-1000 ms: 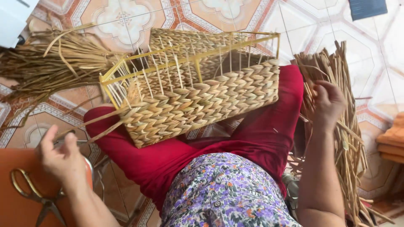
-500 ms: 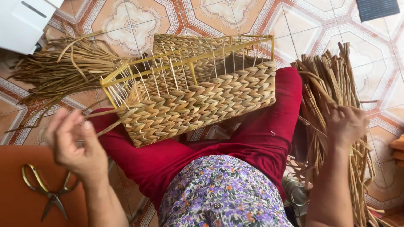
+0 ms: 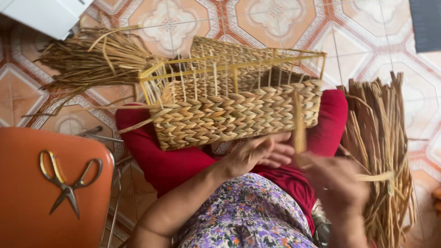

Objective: The person weaves a basket by hand, threading dried water hyacinth stalks through a rectangular wire frame. They pick up individual stalks from a pile, weave them around the frame's vertical supports, and press the rows together.

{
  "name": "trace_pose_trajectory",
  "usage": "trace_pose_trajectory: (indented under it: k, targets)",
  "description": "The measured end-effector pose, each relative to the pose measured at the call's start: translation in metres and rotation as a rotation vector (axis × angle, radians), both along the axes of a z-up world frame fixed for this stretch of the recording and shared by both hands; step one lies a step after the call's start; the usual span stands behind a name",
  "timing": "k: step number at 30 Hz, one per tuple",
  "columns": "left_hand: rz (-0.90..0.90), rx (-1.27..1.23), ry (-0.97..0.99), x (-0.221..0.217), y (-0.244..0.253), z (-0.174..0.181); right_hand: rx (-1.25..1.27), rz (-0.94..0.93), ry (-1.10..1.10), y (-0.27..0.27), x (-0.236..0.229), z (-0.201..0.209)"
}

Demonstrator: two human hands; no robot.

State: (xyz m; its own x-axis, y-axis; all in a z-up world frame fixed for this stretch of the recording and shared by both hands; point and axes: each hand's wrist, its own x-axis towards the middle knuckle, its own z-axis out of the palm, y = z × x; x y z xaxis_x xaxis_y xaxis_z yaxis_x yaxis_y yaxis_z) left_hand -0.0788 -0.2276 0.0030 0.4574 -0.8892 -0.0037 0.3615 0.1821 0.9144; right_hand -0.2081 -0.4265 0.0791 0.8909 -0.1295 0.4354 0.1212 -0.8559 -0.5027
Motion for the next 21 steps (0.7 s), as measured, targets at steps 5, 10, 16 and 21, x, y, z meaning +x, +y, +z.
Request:
trace_pose_trajectory:
  k: [5,10,16,21]
  targets:
    - [0.255,-0.214,0.252,0.024,0.004,0.007,0.101,0.366,0.261,0.051,0.026,-0.021]
    - [0.624,-0.078,-0.014,0.04,0.04,-0.004,0.203,0.564,0.454,0.076,0.047,-0.047]
    - [0.96,0.166,-0.207,0.058,0.16,0.031,0.141,0.841,0.325,0.092,0.088,-0.041]
    - [1.629,0.505,-0.878,0.057,0.348,0.097,0.392,0.489,0.584,0.093,0.131,-0.032]
